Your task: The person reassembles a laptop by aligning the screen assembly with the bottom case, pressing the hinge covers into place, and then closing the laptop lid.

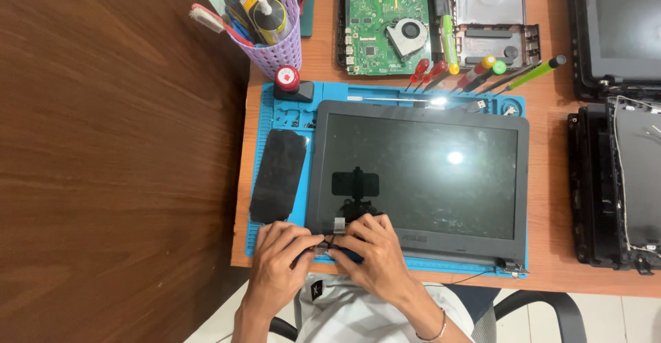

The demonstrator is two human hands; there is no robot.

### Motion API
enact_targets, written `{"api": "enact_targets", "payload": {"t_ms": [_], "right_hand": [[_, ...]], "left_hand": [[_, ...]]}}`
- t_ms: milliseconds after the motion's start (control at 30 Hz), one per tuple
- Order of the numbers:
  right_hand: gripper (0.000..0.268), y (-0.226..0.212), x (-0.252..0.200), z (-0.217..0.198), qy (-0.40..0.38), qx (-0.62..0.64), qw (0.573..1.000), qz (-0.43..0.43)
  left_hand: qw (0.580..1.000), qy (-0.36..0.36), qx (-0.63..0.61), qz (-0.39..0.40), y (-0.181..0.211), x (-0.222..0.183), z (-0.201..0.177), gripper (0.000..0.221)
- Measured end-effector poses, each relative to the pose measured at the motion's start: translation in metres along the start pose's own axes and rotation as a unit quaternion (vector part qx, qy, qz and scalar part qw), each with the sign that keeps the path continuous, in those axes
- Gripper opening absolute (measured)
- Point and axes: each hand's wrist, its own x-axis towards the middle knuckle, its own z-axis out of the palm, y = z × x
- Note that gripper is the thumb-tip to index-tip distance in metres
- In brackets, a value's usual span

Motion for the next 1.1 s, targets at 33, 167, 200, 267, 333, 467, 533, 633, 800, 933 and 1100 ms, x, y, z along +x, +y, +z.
{"api": "enact_targets", "payload": {"t_ms": [33, 167, 200, 267, 333, 467, 533, 633, 800, 933, 1100], "right_hand": [[0.019, 0.0, 0.001, -0.001, 0.001, 0.004, 1.0, -0.002], [0.018, -0.003, 0.001, -0.002, -0.001, 0.006, 1.0, -0.012], [0.017, -0.003, 0.002, -0.002, -0.002, 0.003, 1.0, -0.016], [0.016, -0.003, 0.002, -0.002, -0.006, 0.003, 1.0, -0.013], [0.016, -0.002, 0.001, -0.002, -0.005, 0.003, 1.0, -0.012], [0.017, 0.001, 0.001, -0.002, -0.001, 0.005, 1.0, -0.013], [0.017, 0.001, 0.002, -0.002, -0.002, 0.009, 1.0, -0.014], [0.017, -0.002, 0.003, -0.01, -0.007, 0.027, 1.0, 0.004], [0.01, -0.005, 0.002, -0.045, -0.035, 0.01, 0.996, 0.086], [0.014, -0.003, -0.003, -0.091, -0.017, -0.034, 0.973, 0.226], [0.035, 0.018, -0.018, -0.15, 0.129, -0.049, 0.938, 0.318]], "left_hand": [[1.0, 0.0, -0.007, 0.0, -0.001, 0.0, 0.002, 0.025], [1.0, 0.006, -0.018, 0.004, -0.003, -0.002, 0.005, 0.025], [1.0, 0.008, -0.014, 0.01, -0.003, -0.001, 0.004, 0.025], [1.0, 0.012, -0.006, 0.022, -0.003, 0.0, 0.003, 0.024], [1.0, 0.006, -0.005, 0.01, -0.001, 0.001, 0.002, 0.023], [1.0, 0.012, -0.006, 0.008, 0.002, 0.002, 0.001, 0.023], [1.0, 0.005, -0.003, 0.007, 0.004, 0.004, -0.001, 0.023], [1.0, -0.027, -0.008, -0.008, 0.005, 0.007, -0.008, 0.027], [0.99, -0.095, -0.025, -0.101, 0.0, 0.015, -0.024, 0.039], [0.993, -0.002, -0.002, -0.114, 0.002, 0.034, -0.013, 0.029], [0.978, 0.016, 0.002, -0.209, 0.006, 0.064, 0.01, 0.045]]}}
